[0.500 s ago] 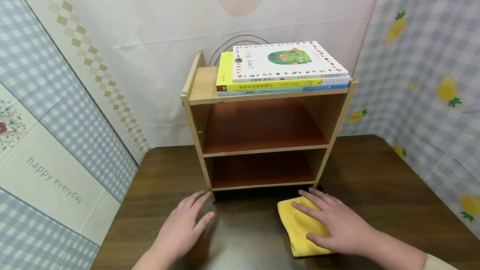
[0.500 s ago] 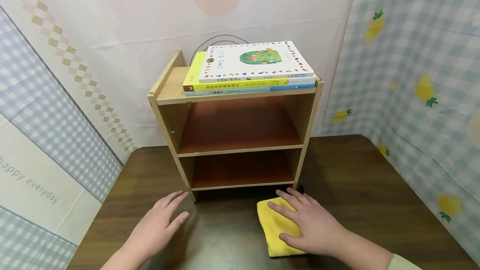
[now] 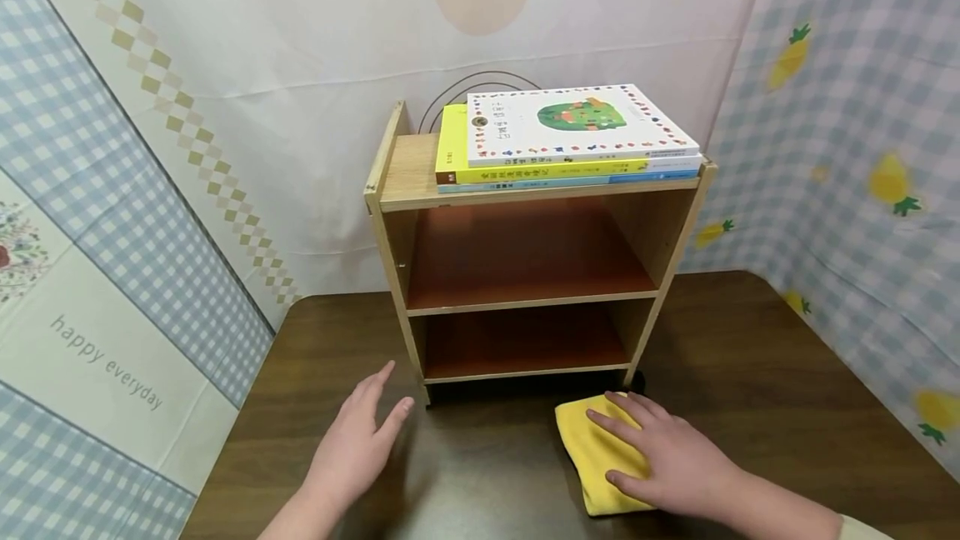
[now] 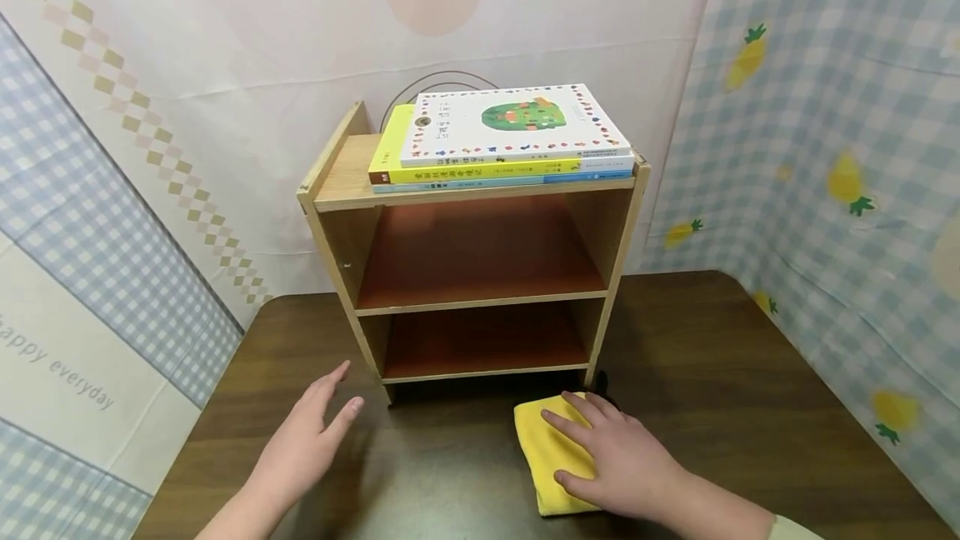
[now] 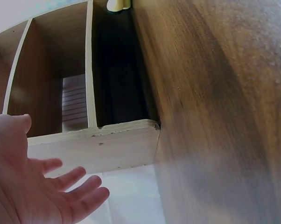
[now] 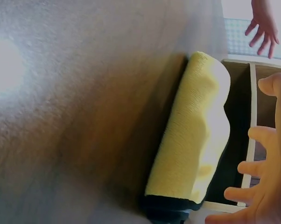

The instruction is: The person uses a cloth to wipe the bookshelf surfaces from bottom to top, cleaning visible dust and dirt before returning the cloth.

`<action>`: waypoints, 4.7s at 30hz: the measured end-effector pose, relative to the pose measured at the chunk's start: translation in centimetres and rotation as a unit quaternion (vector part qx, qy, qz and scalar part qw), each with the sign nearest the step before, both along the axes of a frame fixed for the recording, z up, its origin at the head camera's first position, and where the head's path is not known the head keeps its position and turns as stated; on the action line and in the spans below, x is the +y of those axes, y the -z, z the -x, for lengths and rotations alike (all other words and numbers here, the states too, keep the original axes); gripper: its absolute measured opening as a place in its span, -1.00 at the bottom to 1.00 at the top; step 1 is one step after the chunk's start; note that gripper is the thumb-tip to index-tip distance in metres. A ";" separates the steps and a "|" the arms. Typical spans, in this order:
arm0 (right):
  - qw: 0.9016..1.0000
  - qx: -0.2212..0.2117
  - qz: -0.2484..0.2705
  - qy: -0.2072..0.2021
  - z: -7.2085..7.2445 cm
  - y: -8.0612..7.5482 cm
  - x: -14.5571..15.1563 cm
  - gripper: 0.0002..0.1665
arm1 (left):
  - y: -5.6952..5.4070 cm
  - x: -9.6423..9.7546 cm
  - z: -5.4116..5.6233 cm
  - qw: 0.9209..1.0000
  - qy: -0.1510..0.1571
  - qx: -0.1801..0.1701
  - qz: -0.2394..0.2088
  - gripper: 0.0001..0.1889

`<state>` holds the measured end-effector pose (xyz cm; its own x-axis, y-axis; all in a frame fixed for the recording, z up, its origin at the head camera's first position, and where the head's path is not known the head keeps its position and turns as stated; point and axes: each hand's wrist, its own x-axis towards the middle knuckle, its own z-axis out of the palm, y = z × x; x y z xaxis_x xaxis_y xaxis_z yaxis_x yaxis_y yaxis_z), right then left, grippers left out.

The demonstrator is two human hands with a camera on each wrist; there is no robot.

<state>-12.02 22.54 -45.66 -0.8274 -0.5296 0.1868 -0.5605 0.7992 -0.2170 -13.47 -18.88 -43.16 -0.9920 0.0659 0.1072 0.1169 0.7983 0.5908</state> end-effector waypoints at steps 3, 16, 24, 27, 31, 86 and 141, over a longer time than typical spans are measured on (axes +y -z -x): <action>1.000 -0.015 -0.003 0.013 -0.1 0.4 -0.1 -0.23 | 0.0 -0.1 0.1 1.000 -0.013 0.005 -0.028 -0.16; 0.991 -0.090 -0.039 0.094 0.2 1.3 -0.4 -0.01 | -1.0 0.4 1.1 0.989 -0.030 0.019 -0.146 -0.19; 0.984 -0.131 -0.035 0.115 0.3 1.5 -0.5 0.07 | -1.9 1.3 2.1 0.977 -0.029 0.036 -0.207 -0.24; 0.983 -0.131 -0.036 0.124 0.4 1.6 -0.8 0.10 | -2.2 1.5 2.6 0.975 -0.028 0.035 -0.217 -0.22; 0.981 -0.137 -0.038 0.136 0.4 1.7 -1.1 0.13 | -2.6 1.9 3.2 0.972 -0.029 0.042 -0.229 -0.23; 0.991 -0.102 -0.055 0.067 0.5 2.6 -2.9 -0.36 | -3.0 3.7 5.0 0.986 -0.055 0.031 -0.152 -0.26; 0.991 0.064 -0.071 0.090 1.8 0.6 -1.3 -0.43 | -3.0 3.7 5.3 0.990 -0.046 0.052 -0.124 -0.29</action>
<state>-13.82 21.24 -46.28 -0.8855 -0.4038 0.2300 -0.4216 0.9062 -0.0320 -18.80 -15.13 -40.12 -0.9752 -0.0662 0.2114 0.1210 0.6404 0.7584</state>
